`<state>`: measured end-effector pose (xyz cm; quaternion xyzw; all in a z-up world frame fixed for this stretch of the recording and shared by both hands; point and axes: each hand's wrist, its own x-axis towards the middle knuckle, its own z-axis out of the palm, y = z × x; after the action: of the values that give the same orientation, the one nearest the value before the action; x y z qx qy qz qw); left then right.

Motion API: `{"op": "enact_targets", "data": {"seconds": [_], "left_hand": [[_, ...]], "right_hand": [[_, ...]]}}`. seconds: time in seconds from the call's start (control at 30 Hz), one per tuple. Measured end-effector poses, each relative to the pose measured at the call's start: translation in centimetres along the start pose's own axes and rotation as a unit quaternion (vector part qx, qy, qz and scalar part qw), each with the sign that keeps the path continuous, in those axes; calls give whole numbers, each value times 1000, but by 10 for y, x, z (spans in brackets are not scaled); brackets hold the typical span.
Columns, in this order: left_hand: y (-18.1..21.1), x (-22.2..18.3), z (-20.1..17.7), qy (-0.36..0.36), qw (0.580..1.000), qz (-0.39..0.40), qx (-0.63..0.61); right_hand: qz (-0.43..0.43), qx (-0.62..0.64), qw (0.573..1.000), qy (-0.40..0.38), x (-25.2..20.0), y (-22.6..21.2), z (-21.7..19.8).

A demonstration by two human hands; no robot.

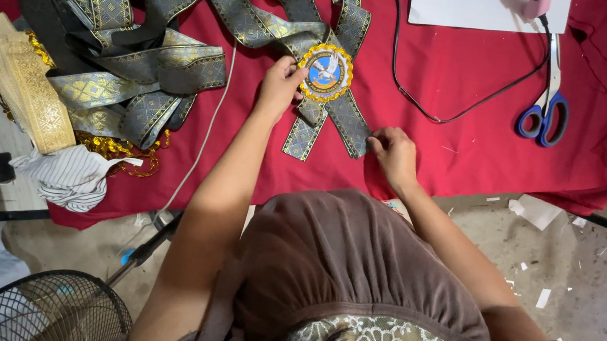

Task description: Using a hot glue gun to attach decorative medallions to ribbons to assemble award sashes.

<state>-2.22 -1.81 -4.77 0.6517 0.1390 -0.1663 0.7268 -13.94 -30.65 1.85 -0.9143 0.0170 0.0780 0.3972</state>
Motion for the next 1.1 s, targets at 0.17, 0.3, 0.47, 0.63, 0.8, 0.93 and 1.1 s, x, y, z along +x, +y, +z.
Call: {"op": "enact_targets", "data": {"seconds": [0.17, 0.3, 0.47, 0.63, 0.8, 0.93, 1.1], "left_hand": [[14, 3, 7, -2, 1000, -1, 13], [19, 7, 10, -10, 999, 19, 44], [19, 5, 12, 12, 980, 95, 176], [15, 6, 13, 44, 957, 121, 260], [9, 9, 12, 18, 955, 179, 236], [5, -5, 7, 29, 948, 124, 291], [30, -63, -1, -72, 928, 89, 355]], "right_hand": [[4, -3, 1000, 7, 0, 0, 1], [-12, -22, 1000, 17, -3, 3, 5], [-99, -141, 985, -4, -5, -30, -10], [-249, -251, 934, -48, 13, -28, -7], [-340, -281, 897, -23, 49, -45, 8], [-329, -301, 894, -25, 58, -44, 19], [-325, -297, 898, -17, 58, -42, 20]]}}
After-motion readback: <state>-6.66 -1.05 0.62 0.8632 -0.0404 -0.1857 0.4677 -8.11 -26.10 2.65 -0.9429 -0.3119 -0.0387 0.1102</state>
